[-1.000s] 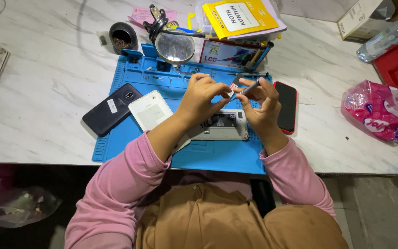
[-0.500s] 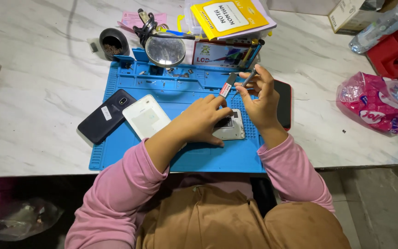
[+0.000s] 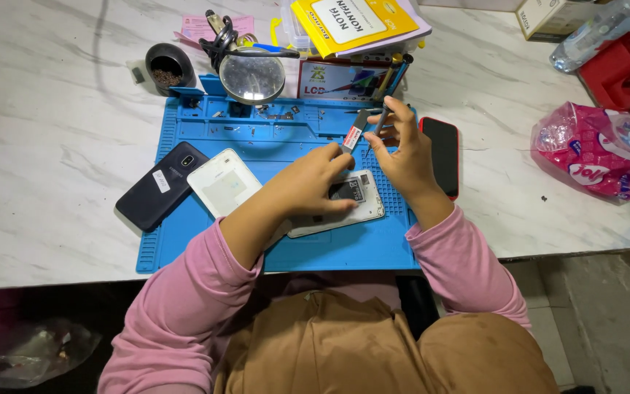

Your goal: Disassembling a mobile phone by removing internal components and screws using a precision screwdriver

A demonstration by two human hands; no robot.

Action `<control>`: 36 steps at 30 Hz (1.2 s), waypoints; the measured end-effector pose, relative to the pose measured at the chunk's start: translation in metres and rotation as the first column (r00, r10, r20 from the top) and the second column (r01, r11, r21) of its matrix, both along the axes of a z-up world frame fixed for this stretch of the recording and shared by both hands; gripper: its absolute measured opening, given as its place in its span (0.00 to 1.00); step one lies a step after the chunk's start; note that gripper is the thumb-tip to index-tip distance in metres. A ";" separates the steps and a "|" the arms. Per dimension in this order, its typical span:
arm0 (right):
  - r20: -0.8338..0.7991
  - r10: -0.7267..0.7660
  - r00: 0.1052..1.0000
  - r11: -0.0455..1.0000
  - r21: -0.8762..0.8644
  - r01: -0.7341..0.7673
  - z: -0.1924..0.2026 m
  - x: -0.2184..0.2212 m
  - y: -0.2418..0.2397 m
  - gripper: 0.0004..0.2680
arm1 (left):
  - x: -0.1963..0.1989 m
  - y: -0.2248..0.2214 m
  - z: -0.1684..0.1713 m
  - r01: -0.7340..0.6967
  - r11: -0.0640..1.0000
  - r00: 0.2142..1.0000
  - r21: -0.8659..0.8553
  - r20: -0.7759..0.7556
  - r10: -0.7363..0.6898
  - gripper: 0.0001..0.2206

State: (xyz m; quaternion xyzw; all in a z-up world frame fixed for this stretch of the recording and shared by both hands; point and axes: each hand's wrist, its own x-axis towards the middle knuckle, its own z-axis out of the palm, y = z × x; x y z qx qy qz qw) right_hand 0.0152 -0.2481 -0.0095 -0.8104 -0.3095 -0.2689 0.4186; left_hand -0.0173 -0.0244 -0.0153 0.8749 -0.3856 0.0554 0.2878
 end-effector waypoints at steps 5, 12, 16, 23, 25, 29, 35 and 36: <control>0.022 -0.024 0.999 0.999 -0.032 0.025 0.000 0.003 -0.001 0.22 | 0.006 -0.007 -0.007 -0.057 0.995 0.979 -0.077 0.192 0.071 0.07; 0.074 -0.099 0.992 0.995 -0.014 0.100 -0.004 0.013 -0.008 0.22 | 0.033 -0.038 -0.033 -0.091 0.983 0.858 0.161 0.514 -0.004 0.04; 0.078 -0.106 0.991 0.994 0.001 0.106 -0.006 0.016 -0.009 0.22 | 0.033 -0.042 -0.011 -0.094 0.965 0.878 0.245 0.477 -0.035 0.03; 0.091 -0.094 0.991 0.995 0.028 0.092 -0.002 0.011 -0.008 0.23 | 0.052 -0.050 -0.047 -0.063 0.967 0.708 0.248 0.694 -0.132 0.04; 0.098 -0.080 0.992 0.997 0.028 0.078 -0.003 0.014 -0.008 0.23 | 0.052 -0.048 -0.042 -0.082 0.971 0.673 0.224 0.731 -0.111 0.04; 0.069 -0.039 0.997 0.999 -0.001 0.040 -0.005 0.019 -0.012 0.24 | 0.043 -0.040 -0.033 -0.089 0.992 0.642 0.087 0.767 -0.010 0.07; 0.113 -0.028 0.993 1.000 -0.002 0.029 -0.006 0.022 -0.017 0.24 | 0.043 -0.012 0.001 -0.110 0.972 0.558 -0.206 0.797 0.232 0.05; 0.137 -0.061 0.989 0.998 -0.009 0.063 -0.006 0.021 -0.018 0.24 | 0.041 -0.006 0.012 -0.101 0.953 0.537 -0.285 0.791 0.293 0.05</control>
